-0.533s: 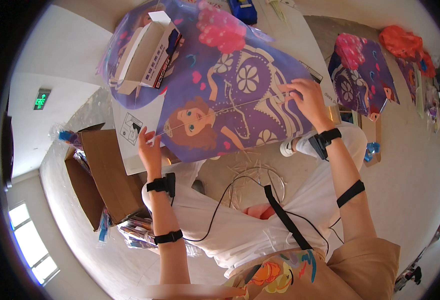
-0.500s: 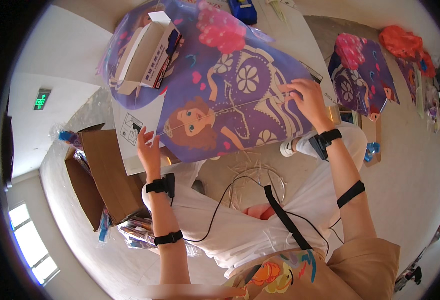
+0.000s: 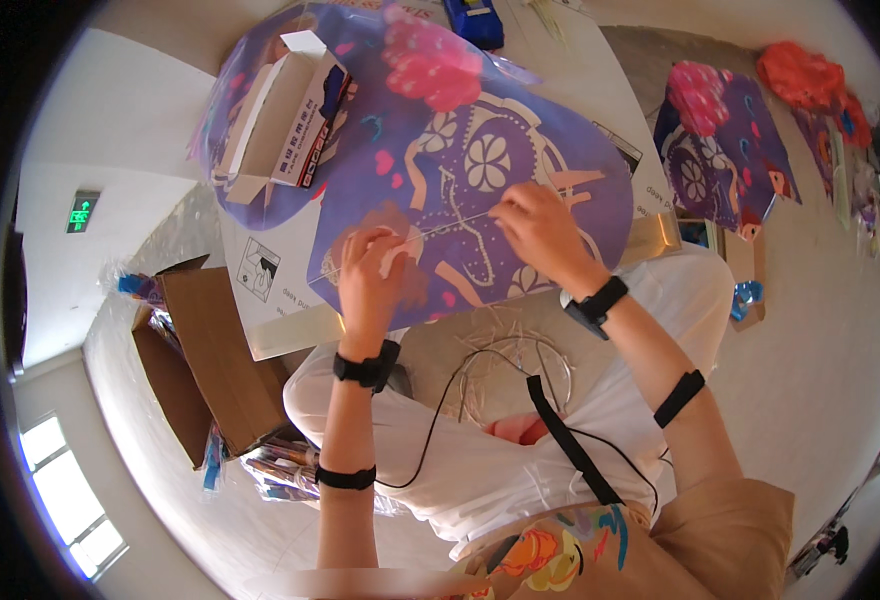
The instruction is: Assembling plastic kites by attaching strings and folding them for packaging.
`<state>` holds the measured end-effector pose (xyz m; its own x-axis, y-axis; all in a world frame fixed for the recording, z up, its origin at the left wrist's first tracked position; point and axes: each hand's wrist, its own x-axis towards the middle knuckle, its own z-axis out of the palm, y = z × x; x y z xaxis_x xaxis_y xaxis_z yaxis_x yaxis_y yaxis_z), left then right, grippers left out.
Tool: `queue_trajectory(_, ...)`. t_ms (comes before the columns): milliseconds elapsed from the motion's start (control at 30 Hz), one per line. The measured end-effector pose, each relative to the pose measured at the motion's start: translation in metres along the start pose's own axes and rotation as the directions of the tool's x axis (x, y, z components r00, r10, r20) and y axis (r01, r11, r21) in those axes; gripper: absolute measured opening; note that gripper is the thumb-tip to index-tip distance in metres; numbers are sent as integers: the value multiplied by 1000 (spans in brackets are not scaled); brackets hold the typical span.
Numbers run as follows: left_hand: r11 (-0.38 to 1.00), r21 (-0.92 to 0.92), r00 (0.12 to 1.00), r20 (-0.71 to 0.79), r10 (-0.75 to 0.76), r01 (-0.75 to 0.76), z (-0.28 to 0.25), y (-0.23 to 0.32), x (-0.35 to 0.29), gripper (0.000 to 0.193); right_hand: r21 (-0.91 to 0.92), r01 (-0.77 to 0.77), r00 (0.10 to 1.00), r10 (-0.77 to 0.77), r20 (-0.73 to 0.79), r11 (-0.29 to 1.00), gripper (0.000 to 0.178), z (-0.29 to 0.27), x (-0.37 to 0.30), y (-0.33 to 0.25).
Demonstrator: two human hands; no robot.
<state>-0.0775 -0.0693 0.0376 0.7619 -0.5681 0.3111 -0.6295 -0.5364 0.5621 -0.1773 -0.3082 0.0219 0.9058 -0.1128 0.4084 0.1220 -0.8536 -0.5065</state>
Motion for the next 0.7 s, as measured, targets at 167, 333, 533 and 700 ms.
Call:
queue_trajectory(167,999,39,994,105,10,-14,29,2,13,22,-52,42,999,-42,15,998,12,33,4,-8)
queue_trajectory(333,999,-33,992,127,10,-6,37,-1,14,20,-88,44,999,-47,-26,995,9,43,2,-3)
queue_trajectory(533,997,-75,991,132,-1,11,37,-9,15,18,-74,40,999,-42,-23,996,9,46,3,1)
queue_trajectory(700,998,-51,993,117,32,-27,39,-12,15,16,-92,41,999,-43,-23,995,10,47,3,1)
